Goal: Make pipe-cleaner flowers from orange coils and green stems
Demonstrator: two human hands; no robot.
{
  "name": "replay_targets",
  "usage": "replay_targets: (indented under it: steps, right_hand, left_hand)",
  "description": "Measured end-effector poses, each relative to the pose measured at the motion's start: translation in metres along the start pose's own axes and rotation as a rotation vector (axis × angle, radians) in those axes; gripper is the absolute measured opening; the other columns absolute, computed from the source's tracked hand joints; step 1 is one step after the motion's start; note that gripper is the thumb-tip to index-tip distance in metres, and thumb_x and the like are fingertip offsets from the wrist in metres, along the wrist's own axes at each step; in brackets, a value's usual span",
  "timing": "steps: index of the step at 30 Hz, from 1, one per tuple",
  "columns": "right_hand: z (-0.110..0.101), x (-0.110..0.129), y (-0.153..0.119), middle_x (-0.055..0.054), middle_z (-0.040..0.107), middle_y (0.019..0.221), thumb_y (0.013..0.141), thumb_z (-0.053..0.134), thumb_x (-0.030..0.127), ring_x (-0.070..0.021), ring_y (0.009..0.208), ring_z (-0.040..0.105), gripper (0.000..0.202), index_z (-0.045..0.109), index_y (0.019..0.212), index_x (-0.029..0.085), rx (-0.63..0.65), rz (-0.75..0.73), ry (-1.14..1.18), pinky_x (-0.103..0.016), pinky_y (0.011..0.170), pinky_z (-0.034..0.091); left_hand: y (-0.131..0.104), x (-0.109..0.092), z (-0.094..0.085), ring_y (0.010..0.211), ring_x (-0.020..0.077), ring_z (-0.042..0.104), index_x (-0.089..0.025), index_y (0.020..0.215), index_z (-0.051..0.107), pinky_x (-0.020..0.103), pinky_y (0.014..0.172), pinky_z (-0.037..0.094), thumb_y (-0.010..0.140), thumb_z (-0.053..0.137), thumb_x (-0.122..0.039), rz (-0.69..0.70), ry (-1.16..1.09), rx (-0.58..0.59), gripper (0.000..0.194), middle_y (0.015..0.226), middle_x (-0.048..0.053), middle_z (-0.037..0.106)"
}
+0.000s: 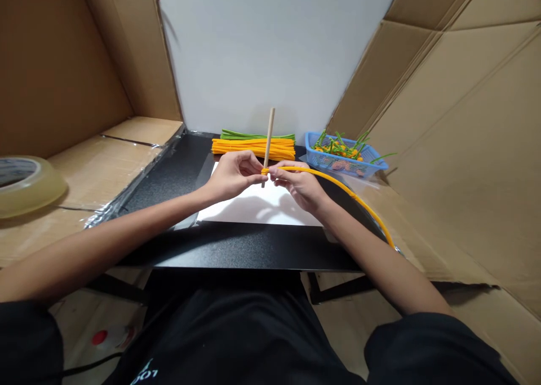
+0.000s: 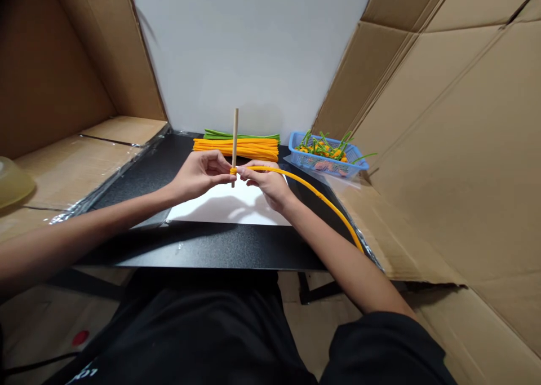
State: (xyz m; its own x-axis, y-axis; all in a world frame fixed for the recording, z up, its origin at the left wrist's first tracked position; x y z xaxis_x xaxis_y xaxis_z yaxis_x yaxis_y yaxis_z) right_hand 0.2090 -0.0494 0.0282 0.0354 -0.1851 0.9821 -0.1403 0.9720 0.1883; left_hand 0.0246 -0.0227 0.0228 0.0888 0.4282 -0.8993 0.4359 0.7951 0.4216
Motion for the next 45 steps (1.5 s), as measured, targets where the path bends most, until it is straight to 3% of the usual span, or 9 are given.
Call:
replay_targets:
  steps: [4,9,14,19,26,31,39,45]
  right_hand:
    - [-0.002,0.002,0.001,0.001,0.066,0.078,0.059,0.092,0.038,-0.0134,0.077,0.054,0.028,0.077,0.078,0.023,0.021,0.065,0.087,-0.028,0.07,0.041]
    - [-0.006,0.0,0.003,-0.002,0.071,0.089,0.064,0.089,0.037,-0.0163,0.086,0.06,0.031,0.079,0.089,0.021,0.163,0.225,0.173,-0.029,0.076,0.045]
    - [-0.005,-0.001,0.002,-0.001,0.072,0.081,0.063,0.091,0.037,-0.0172,0.082,0.064,0.031,0.079,0.086,0.022,0.212,0.182,0.214,-0.034,0.083,0.05]
    - [-0.003,-0.002,0.003,0.0,0.071,0.075,0.059,0.094,0.041,-0.0168,0.076,0.063,0.031,0.078,0.078,0.022,0.144,0.089,0.186,-0.034,0.08,0.051]
    - [0.005,-0.005,0.001,0.001,0.07,0.075,0.056,0.095,0.039,-0.0137,0.073,0.06,0.031,0.075,0.072,0.022,0.037,0.022,0.14,-0.031,0.074,0.046]
    - [0.003,-0.003,-0.001,0.0,0.068,0.078,0.066,0.089,0.043,-0.0159,0.078,0.062,0.027,0.077,0.079,0.023,0.086,0.066,0.141,-0.034,0.078,0.046]
    - [-0.002,-0.003,0.0,0.002,0.065,0.07,0.071,0.088,0.04,-0.0156,0.069,0.061,0.025,0.072,0.079,0.023,0.258,0.098,0.205,-0.037,0.077,0.049]
    - [-0.005,-0.003,0.001,0.001,0.07,0.077,0.07,0.089,0.036,-0.0161,0.074,0.063,0.032,0.077,0.098,0.024,0.269,0.176,0.179,-0.036,0.079,0.047]
  left_hand:
    - [0.002,-0.002,0.0,0.065,0.0167,0.071,-0.012,0.08,0.063,0.03,0.065,0.056,0.06,0.094,-0.029,-0.103,-0.137,0.01,0.04,0.069,0.006,0.074]
    - [0.003,0.0,-0.001,0.064,0.0155,0.069,-0.014,0.092,0.055,0.03,0.068,0.052,0.06,0.092,-0.02,-0.199,-0.282,0.049,0.049,0.067,0.003,0.072]
    - [0.003,0.0,-0.002,0.065,0.0152,0.068,-0.015,0.102,0.047,0.03,0.069,0.049,0.065,0.089,-0.018,-0.247,-0.381,0.161,0.055,0.073,0.006,0.074]
    - [0.002,-0.005,-0.001,0.069,0.0163,0.069,-0.017,0.106,0.047,0.031,0.069,0.052,0.071,0.086,-0.026,-0.151,-0.306,0.176,0.054,0.075,0.004,0.073]
    - [-0.008,-0.01,0.005,0.077,0.0208,0.075,-0.021,0.103,0.05,0.029,0.067,0.057,0.073,0.086,-0.041,0.075,0.163,0.037,0.051,0.078,0.002,0.073]
    - [-0.008,-0.006,0.005,0.077,0.0204,0.076,-0.02,0.109,0.049,0.031,0.068,0.059,0.082,0.078,-0.046,0.052,0.031,0.066,0.048,0.078,0.004,0.074]
    - [-0.001,-0.002,0.001,0.073,0.0206,0.074,-0.02,0.111,0.043,0.036,0.07,0.06,0.084,0.077,-0.043,-0.083,-0.27,0.291,0.049,0.08,0.005,0.074]
    - [-0.005,-0.001,0.002,0.075,0.0176,0.07,-0.022,0.115,0.04,0.033,0.071,0.057,0.093,0.067,-0.04,0.07,-0.063,0.297,0.039,0.08,0.004,0.07]
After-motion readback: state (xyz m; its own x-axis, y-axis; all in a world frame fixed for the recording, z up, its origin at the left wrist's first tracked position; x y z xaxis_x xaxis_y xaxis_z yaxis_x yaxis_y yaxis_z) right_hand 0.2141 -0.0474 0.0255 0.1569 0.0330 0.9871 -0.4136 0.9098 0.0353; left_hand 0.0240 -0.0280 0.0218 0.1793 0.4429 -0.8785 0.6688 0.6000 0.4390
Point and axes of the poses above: each hand's wrist, its own y-axis towards the middle knuckle, its own z-axis out of the palm, x = y × z, the point moved 1 cm from there along y, towards the middle knuckle
